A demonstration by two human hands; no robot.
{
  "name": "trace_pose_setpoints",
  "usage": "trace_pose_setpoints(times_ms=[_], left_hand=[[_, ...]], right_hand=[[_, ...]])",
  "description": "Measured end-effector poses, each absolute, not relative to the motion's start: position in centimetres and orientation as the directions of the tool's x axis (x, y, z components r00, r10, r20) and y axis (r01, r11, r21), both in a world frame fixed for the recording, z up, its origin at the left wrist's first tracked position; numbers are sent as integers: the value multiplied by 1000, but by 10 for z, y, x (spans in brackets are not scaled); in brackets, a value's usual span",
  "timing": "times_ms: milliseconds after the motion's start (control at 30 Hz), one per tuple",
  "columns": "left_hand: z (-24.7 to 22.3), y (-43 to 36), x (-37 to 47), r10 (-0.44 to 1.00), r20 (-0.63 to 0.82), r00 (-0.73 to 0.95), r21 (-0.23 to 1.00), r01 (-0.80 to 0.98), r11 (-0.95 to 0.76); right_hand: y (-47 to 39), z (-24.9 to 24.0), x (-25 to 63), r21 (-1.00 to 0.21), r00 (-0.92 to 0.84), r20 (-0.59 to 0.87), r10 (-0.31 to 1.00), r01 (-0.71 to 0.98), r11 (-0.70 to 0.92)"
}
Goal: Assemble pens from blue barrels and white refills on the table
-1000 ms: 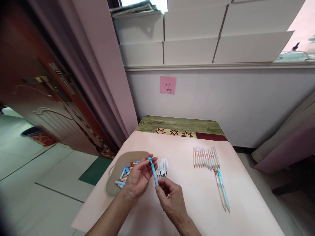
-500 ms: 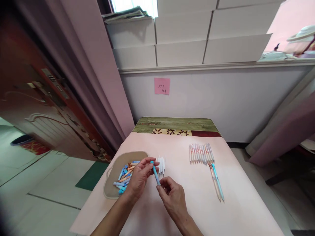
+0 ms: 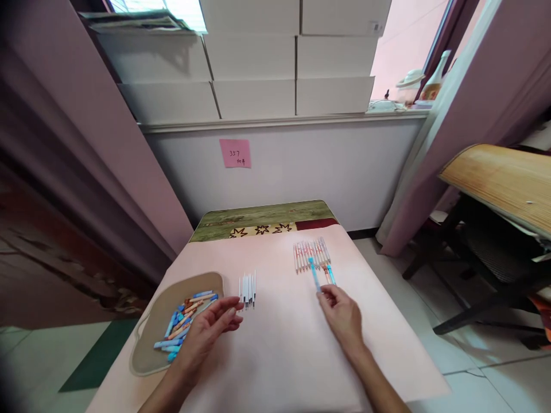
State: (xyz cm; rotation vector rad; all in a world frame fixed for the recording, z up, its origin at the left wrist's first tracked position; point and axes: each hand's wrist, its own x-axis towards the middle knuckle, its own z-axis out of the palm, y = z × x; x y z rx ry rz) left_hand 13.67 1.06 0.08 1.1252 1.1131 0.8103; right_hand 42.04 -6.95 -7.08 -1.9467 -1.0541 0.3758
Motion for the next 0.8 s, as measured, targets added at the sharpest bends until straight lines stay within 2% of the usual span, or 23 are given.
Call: trace_pose_setpoints(times_ms=[100,233,333,533,800], left_hand=[[1,9,120,935,-292,203,956,39,290],[-2,12,103,942,-308,137,951,6,310],[-4,17,88,945,-315,88,948,-21,318],[2,30,43,955,-273,-113,961,-62,268],[15,46,-21,946,-78,-313,993,55,101]], right_hand=[[-74,-78,467,-620,686,24,727,581,-528],[-68,-86,489,-459,728,-89,680,576,-677],[-59,-91,490,-408,720,-127,682,589,-697],[-59,-98,493,-373,676,-140,723,641,-671],[-64,-110,497,-306,668,-167,725,664,-682]])
